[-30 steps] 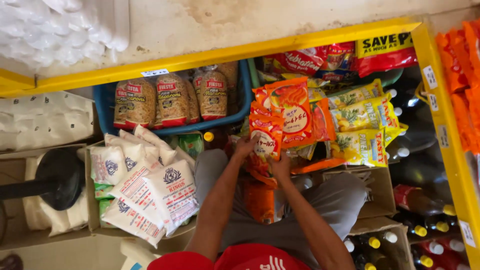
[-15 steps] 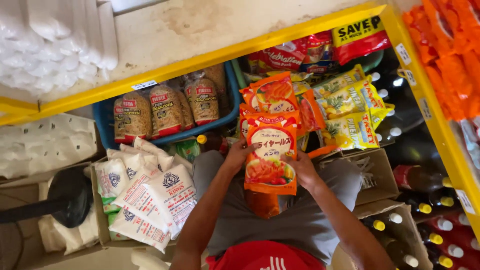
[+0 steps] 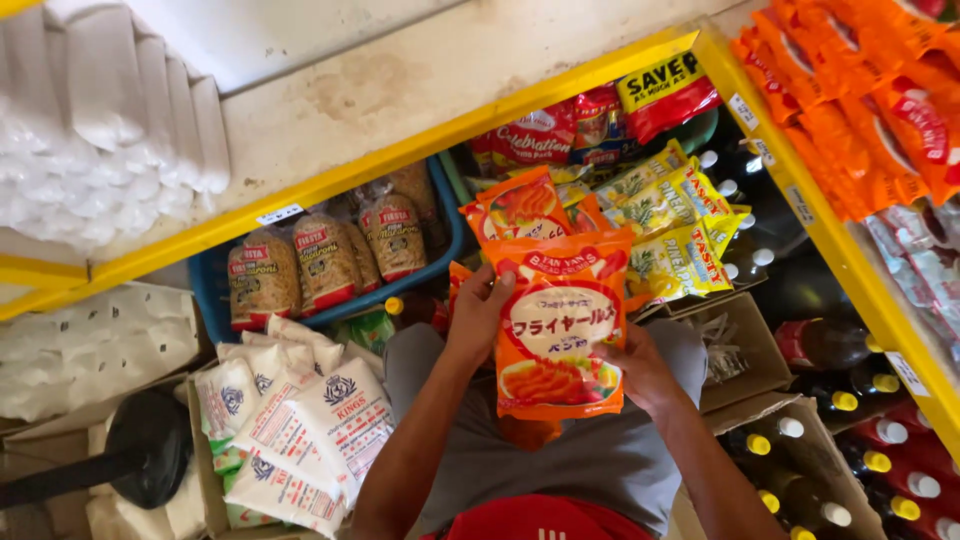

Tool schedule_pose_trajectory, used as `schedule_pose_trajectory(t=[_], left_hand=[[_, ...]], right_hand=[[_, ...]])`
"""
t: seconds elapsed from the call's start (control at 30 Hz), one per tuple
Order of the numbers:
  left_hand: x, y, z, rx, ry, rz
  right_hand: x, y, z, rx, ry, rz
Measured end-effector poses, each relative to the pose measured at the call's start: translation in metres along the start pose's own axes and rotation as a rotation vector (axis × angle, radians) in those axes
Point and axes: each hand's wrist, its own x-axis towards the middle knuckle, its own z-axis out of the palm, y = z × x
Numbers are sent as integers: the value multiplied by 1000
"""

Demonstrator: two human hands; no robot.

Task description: The recorder is organizing and stocking various snack bags into shelves and crates in a grocery store.

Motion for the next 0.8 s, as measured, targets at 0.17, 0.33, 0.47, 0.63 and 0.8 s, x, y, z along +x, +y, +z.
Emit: schedule_pose_trajectory(t=[0.17, 0.33, 0.47, 0.63, 0.8], left_hand=[[-2, 40, 36, -77, 0, 83], [2, 59, 53, -120, 0, 208], [3, 67, 58, -232, 7, 189], [11, 75, 53, -75, 19, 277], [7, 101, 68, -12, 36, 295]], right_hand=[[-6, -15, -4, -91, 1, -75], [-5, -26, 0, -233, 20, -183], [-5, -29, 1, -300, 79, -233], [-5, -45, 15, -292, 68, -236], [-10, -77, 44, -219, 33, -183]])
